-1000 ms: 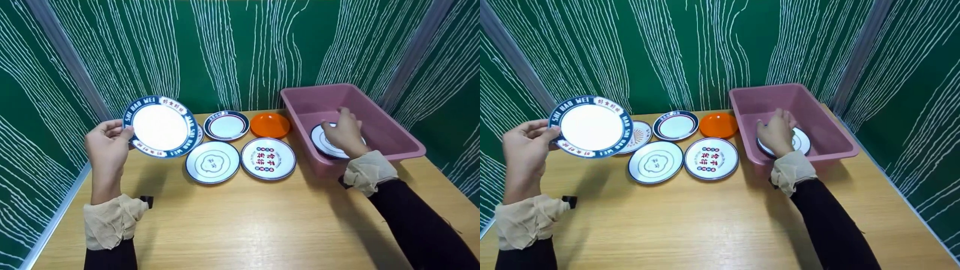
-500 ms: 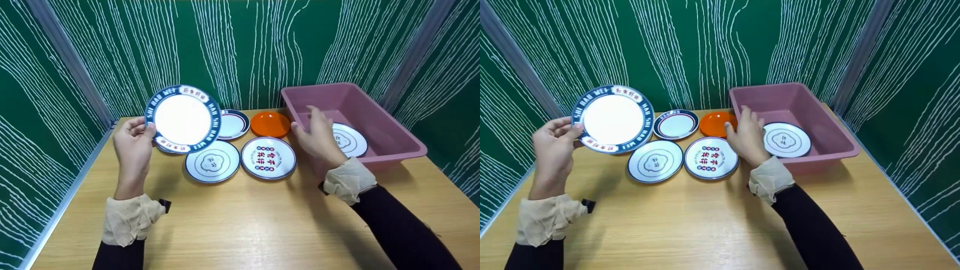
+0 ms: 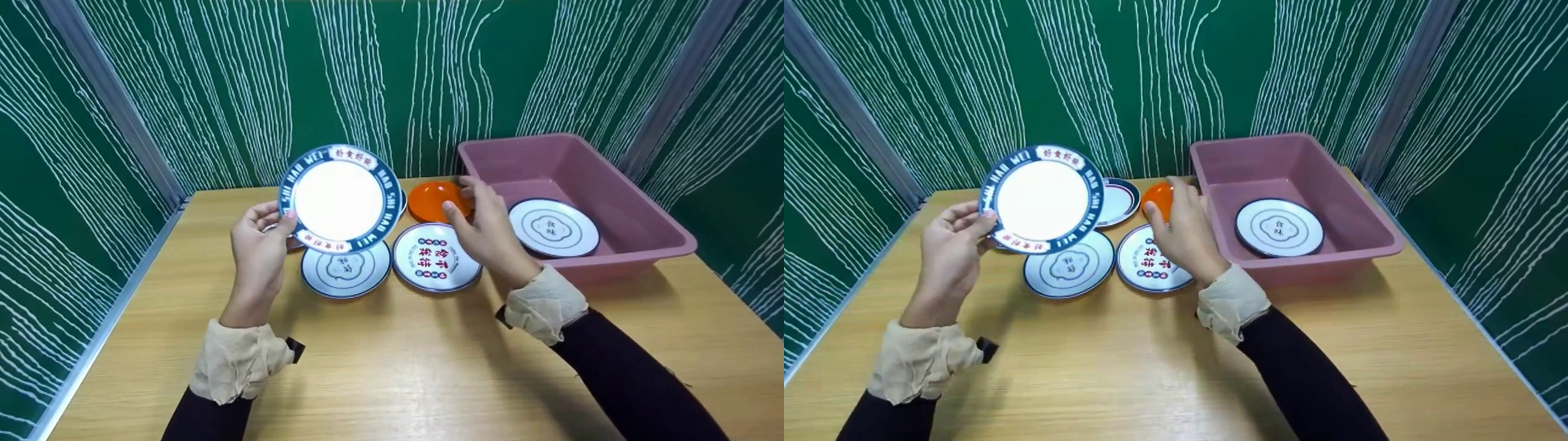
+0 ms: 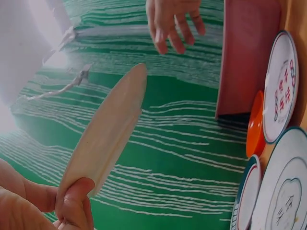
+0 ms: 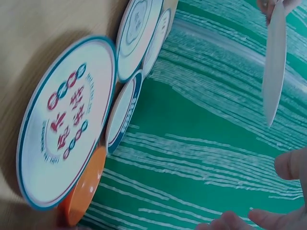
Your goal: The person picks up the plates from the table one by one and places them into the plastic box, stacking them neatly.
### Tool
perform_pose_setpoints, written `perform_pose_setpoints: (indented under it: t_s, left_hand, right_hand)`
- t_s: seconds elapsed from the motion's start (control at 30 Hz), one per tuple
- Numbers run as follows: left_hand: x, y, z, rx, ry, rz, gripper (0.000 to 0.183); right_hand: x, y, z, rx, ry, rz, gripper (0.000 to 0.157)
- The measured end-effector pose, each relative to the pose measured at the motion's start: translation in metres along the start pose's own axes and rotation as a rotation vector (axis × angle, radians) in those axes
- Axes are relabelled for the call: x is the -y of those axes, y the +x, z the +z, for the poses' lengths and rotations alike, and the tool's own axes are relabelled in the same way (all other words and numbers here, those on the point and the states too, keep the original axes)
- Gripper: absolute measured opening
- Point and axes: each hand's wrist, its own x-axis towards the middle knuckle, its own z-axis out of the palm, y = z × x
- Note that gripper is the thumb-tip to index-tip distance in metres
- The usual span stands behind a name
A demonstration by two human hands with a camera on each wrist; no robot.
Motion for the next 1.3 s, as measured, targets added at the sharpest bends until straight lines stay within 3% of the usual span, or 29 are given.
perform_pose_setpoints:
  t_s: [0.3,0.53,0.73,1.07,1.17,1.3]
  left_hand:
    - [0.009,-0.009,0.014,0.031,-0.051,-0.040,0.032]
    - [0.013,-0.018,0.023,0.031,-0.108,-0.079,0.037]
    - [0.017,-0.026,0.033,0.035,-0.157,-0.107,0.036]
    - [0.031,-0.039,0.050,0.018,-0.253,-0.124,0.033]
    - [0.037,-0.045,0.058,0.014,-0.313,-0.125,0.031]
    - [0.043,-0.054,0.066,0.012,-0.375,-0.141,0.032]
  right_hand:
    - [0.009,-0.008,0.016,0.029,0.064,-0.051,0.064]
    - [0.015,-0.013,0.027,0.089,0.200,-0.019,0.072]
    - [0.021,-0.015,0.035,0.153,0.477,0.098,0.063]
    - [0.033,-0.023,0.051,0.168,0.989,0.412,0.047]
    - [0.036,-0.025,0.057,0.146,1.092,0.428,0.047]
    - [0.037,-0.028,0.060,0.081,1.139,0.437,0.048]
